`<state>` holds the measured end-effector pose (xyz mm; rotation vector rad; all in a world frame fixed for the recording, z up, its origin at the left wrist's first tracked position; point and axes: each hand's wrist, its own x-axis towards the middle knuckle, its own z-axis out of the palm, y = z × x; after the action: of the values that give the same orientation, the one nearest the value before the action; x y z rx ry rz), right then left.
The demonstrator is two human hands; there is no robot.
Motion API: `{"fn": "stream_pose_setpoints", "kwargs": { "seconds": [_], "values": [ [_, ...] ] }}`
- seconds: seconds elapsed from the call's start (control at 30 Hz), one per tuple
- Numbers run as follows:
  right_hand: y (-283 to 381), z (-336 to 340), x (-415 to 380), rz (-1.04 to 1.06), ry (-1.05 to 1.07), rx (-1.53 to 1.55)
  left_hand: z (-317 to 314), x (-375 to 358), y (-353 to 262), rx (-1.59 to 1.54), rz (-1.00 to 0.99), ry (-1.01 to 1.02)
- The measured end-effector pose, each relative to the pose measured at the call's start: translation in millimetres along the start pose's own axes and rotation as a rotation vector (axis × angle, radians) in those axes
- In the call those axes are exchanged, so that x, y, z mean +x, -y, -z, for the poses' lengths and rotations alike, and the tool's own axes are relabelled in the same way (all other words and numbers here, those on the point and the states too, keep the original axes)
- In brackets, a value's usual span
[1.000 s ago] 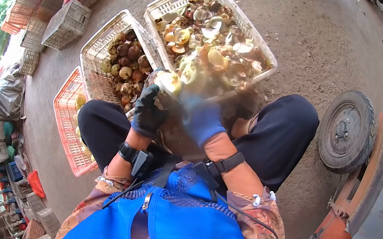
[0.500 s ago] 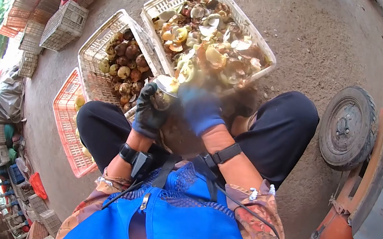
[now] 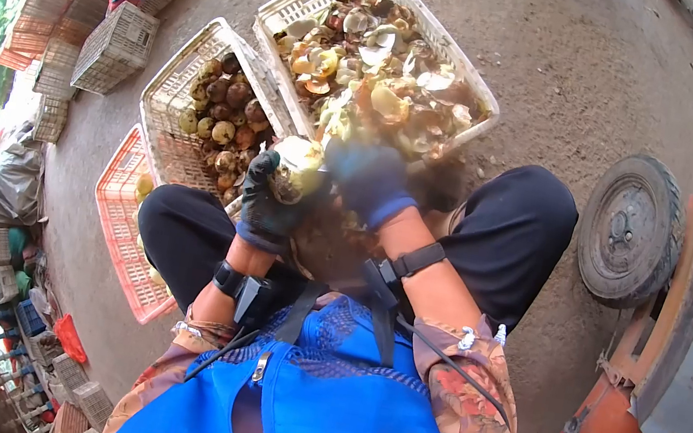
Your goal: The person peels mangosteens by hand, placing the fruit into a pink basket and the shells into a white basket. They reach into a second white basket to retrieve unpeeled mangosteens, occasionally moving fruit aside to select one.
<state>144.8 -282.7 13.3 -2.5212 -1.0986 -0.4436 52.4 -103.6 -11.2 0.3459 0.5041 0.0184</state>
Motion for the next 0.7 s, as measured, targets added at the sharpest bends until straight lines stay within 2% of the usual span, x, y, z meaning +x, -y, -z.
{"fn": "stream_pose_setpoints", "kwargs": {
  "seconds": [0.03,0.07,0.1,0.13,0.17,0.23,0.27,0.3,0.33,0.37,0.4,0.47,0.53,0.6,0.63,0.7],
  "values": [
    [-3,9,6,-0.089,0.187,0.014,-8,-12,2,-0.001,0.001,0.000],
    [-6,14,9,-0.177,0.370,0.027,-17,-32,4,0.074,-0.036,-0.122],
    [-10,15,8,-0.178,0.364,0.024,-27,-42,5,0.150,-0.073,-0.241],
    [-16,16,5,-0.331,0.220,0.121,-33,-33,3,0.160,-0.126,-0.139],
    [-18,16,3,-0.474,0.078,0.218,-13,-22,3,0.155,-0.128,-0.137],
    [-13,20,3,-0.460,0.021,0.313,56,6,5,0.892,-0.471,0.177],
    [-10,20,4,-0.472,0.036,0.326,60,20,6,0.659,-0.440,0.148],
    [-9,19,5,-0.486,0.049,0.338,42,12,5,0.661,-0.443,0.150],
    [-13,7,-2,-0.485,0.048,0.338,3,-5,2,1.305,-0.712,0.115],
    [-19,-16,-15,-0.602,0.013,0.684,-26,-19,0,1.955,-0.964,0.060],
    [-22,-28,-23,-0.712,-0.022,1.033,-41,-24,-1,1.955,-0.961,0.057],
    [-10,6,-13,-0.699,-0.006,1.146,-63,-27,-5,2.143,-1.620,0.268],
    [0,31,-10,-0.681,0.010,1.261,-69,-27,-8,2.103,-1.632,0.299],
    [5,41,-12,-0.571,0.058,1.026,-75,-28,-10,2.061,-1.643,0.339],
    [5,46,-11,-0.570,0.057,1.025,-79,-29,-11,2.114,-1.614,0.350],
    [3,51,-11,-0.307,-0.041,0.698,-68,-27,-9,2.167,-1.587,0.357]
  ]
}}
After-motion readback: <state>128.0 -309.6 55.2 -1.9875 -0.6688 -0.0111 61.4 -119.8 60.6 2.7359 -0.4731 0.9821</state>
